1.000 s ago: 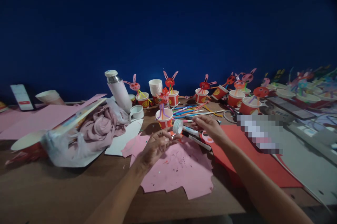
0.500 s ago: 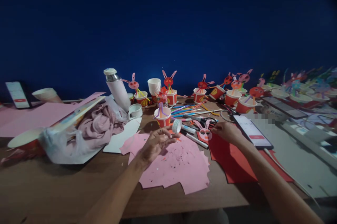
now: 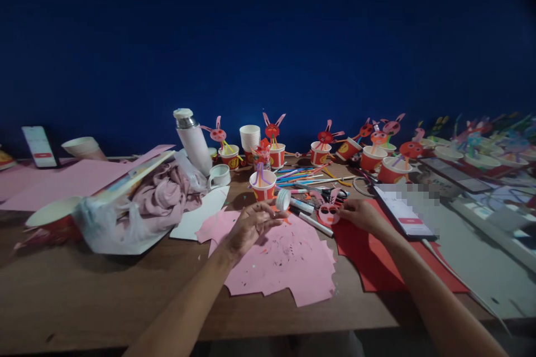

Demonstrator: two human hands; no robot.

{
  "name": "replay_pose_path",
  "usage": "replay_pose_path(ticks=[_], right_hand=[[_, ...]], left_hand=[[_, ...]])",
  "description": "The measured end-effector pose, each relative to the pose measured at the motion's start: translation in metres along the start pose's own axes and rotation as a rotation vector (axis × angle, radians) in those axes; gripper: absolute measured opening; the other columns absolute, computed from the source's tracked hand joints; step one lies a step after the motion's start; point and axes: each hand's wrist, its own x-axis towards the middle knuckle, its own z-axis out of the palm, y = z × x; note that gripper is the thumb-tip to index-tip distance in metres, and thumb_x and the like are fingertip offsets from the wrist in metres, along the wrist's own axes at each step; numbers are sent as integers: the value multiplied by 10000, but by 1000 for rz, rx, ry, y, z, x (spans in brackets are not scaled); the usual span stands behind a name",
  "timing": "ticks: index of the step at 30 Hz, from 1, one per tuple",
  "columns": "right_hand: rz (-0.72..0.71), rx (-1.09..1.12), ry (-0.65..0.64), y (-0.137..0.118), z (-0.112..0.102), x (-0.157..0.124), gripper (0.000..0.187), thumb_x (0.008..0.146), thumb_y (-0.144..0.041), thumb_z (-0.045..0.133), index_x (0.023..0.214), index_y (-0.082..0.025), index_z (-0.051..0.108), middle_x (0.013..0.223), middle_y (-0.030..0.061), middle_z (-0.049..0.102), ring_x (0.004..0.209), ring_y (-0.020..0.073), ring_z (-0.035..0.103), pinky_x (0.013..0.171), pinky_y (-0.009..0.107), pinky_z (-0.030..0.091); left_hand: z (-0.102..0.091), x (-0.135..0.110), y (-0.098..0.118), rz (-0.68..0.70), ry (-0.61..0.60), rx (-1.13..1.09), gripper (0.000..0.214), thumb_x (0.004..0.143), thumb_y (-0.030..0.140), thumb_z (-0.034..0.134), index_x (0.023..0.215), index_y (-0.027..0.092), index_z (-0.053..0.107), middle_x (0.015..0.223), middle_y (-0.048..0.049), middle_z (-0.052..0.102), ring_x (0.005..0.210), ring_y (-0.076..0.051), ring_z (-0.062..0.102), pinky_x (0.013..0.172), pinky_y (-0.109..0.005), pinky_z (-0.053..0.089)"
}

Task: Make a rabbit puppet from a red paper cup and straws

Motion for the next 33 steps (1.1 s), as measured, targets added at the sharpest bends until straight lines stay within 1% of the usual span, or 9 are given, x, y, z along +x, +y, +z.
replay_pose_path(ticks=[5,8,10,12,15,22,27,30,33], right_hand=[[-65,394,-27,-10,-15,-11,296,640,-465,517,584,-177,481,486,-51,427,456,73,349,441,208,235],[-119,507,-107,-23,-13,-15,300,643,-469,526,639,-169,516,506,-52,428,462,67,322,452,206,244],[-150,499,-170,-29,-4,-13,312,652,-480,513,653,-169,525,519,-49,434,462,66,323,453,205,253],[-147,367,-191,-31,6,-8,315,643,-479,517,621,-166,531,520,-40,445,471,73,351,452,205,259],[-121,185,-137,-28,15,0,264,601,-422,575,578,-159,560,542,-12,504,517,101,427,468,214,281],[-116,-84,-4,-11,-9,6,220,714,-335,464,695,-180,619,584,6,571,543,129,504,481,219,313],[-58,-340,191,-1,-13,16,241,764,-325,431,861,-219,624,763,37,638,672,169,571,532,229,337],[-152,-528,182,-2,-11,20,310,765,-279,447,1042,-214,568,969,76,628,854,207,571,632,252,373],[-241,-659,131,-7,-8,24,374,734,-238,483,1101,-183,531,1059,101,601,972,235,528,730,287,378]], left_hand=[[1,0,0,4,1,12,14,629,135,604,629,123,612,1045,-65,590,893,-224,610,776,-310,458],[1,0,0,3,8,20,16,633,137,601,637,123,608,1090,-64,571,893,-222,611,791,-323,455],[0,0,0,2,15,16,18,636,136,598,640,124,610,1084,-61,571,895,-222,611,790,-322,458],[-1,0,0,7,18,7,21,635,139,600,633,122,613,1044,-56,583,893,-225,609,769,-308,468],[-2,1,1,18,9,-2,35,628,151,611,617,119,617,987,-53,598,890,-232,606,746,-293,479],[-1,0,1,1,-1,0,28,638,151,607,628,128,620,1057,-63,583,905,-228,604,753,-299,474],[-1,0,-1,11,-4,28,29,641,151,602,631,128,617,1079,-66,571,894,-225,607,740,-300,473],[-2,1,-1,10,2,40,39,649,148,592,635,127,623,1087,-67,567,900,-227,604,734,-291,478],[-1,0,-1,0,5,43,48,651,152,592,638,125,629,1071,-67,572,911,-236,601,738,-285,480]])
